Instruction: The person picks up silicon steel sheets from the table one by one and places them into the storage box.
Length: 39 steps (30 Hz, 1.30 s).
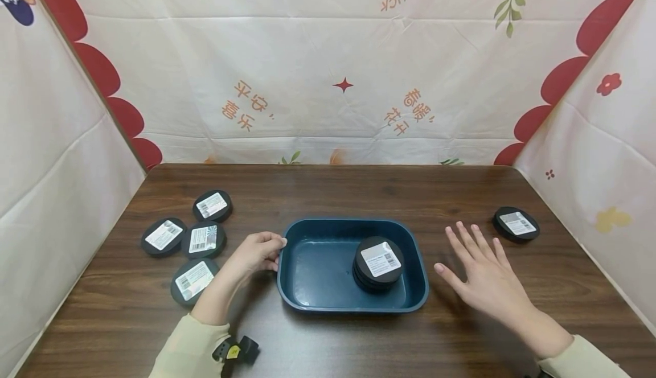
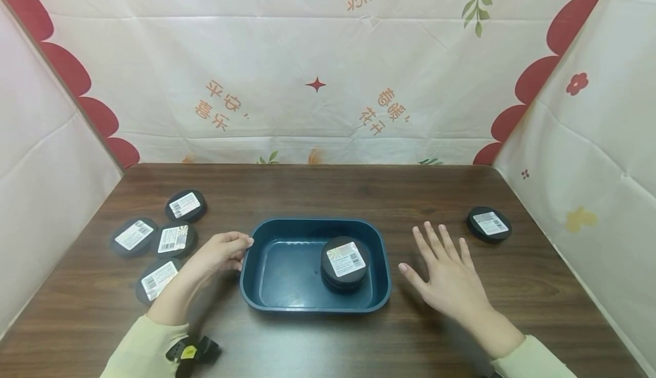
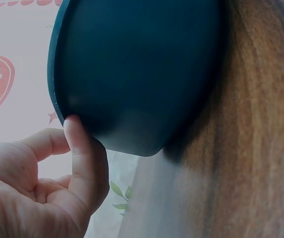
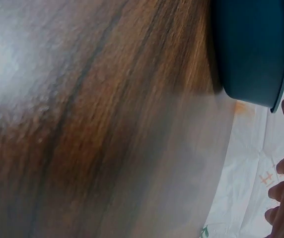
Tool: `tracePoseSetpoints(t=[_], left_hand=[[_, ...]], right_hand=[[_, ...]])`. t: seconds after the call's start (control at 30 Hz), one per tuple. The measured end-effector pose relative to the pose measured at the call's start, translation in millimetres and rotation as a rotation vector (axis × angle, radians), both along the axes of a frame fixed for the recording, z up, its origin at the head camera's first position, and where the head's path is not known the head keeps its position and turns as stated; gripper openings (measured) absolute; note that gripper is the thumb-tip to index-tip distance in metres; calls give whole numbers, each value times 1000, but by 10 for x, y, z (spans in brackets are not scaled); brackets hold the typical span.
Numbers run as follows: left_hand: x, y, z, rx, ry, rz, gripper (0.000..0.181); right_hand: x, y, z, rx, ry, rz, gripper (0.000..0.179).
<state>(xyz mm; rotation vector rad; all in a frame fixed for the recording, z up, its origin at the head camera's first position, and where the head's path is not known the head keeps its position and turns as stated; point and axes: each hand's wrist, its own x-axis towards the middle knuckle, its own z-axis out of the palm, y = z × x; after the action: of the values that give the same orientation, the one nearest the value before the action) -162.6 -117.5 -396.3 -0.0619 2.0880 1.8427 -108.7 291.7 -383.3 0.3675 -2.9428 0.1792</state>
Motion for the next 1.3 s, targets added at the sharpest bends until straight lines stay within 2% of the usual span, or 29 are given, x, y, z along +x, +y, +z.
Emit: tracePoseSetpoints(t=[0.27,0.53,0.97,1.3], left_hand=[[3,7,-7,30,-4,-1,26],[12,21,15,-9,12,18,26],[11,30,21,-22,17,28,25],[5,23,14,-36,14,35,26]], right_hand=[[-22,93,-19,-8,23,-12,78],[-63,230,-49,-21,9,-43,80],[-100,437,-154,-42,4,-78,81],[-146,531,-150,-58,14,-102,81]])
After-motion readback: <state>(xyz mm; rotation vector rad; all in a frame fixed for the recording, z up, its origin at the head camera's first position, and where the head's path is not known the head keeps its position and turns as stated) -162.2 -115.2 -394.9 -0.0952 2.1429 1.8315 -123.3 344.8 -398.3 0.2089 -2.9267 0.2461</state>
